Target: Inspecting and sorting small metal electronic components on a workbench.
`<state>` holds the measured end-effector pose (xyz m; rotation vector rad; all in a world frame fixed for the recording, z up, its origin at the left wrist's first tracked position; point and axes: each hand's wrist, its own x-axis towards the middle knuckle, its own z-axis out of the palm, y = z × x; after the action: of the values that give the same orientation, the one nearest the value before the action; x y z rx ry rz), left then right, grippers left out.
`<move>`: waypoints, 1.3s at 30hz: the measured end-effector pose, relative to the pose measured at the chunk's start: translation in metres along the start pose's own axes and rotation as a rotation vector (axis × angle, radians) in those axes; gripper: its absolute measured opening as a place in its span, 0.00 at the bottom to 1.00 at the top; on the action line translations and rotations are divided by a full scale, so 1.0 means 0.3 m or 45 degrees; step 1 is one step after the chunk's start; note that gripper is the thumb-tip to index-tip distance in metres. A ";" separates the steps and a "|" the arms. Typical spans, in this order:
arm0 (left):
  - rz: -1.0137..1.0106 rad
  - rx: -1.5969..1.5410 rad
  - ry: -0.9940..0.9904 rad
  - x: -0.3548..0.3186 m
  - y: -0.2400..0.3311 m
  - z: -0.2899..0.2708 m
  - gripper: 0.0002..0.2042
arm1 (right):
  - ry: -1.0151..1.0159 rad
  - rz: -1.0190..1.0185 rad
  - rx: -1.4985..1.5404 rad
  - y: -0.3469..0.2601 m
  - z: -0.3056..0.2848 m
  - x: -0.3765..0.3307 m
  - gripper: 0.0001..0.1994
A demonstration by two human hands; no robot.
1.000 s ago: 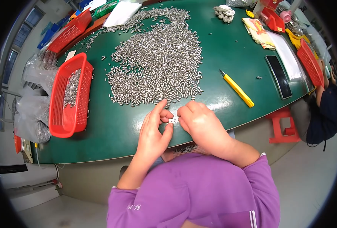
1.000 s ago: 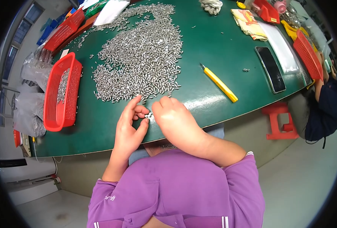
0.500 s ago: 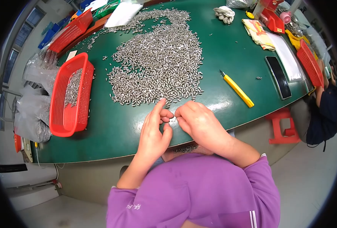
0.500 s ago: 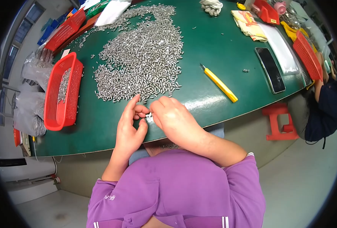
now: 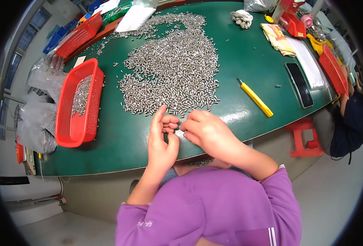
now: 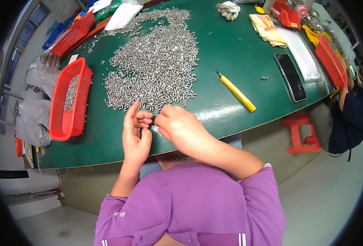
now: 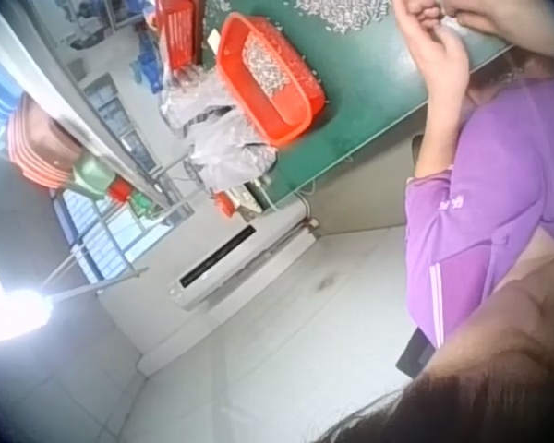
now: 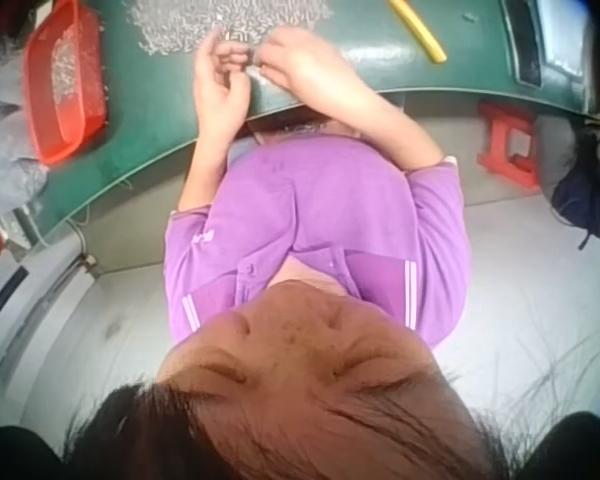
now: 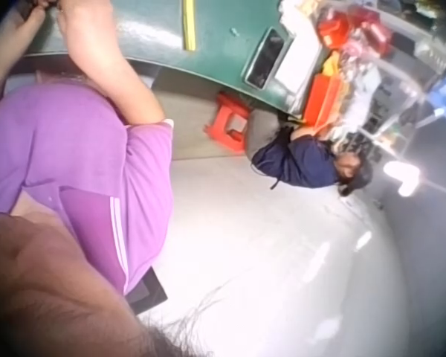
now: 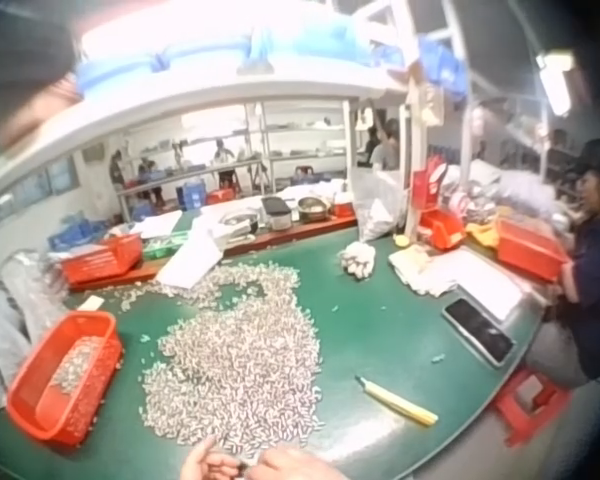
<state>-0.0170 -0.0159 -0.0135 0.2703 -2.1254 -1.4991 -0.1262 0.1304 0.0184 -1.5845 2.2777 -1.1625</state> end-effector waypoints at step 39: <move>0.064 0.468 -0.139 0.016 0.052 0.023 0.36 | 0.200 0.091 -0.141 0.030 0.001 0.011 0.06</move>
<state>-0.0226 -0.0067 0.0004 0.2667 -2.4708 -1.1098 -0.1342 0.1287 0.0133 -1.4823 2.5163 -1.2020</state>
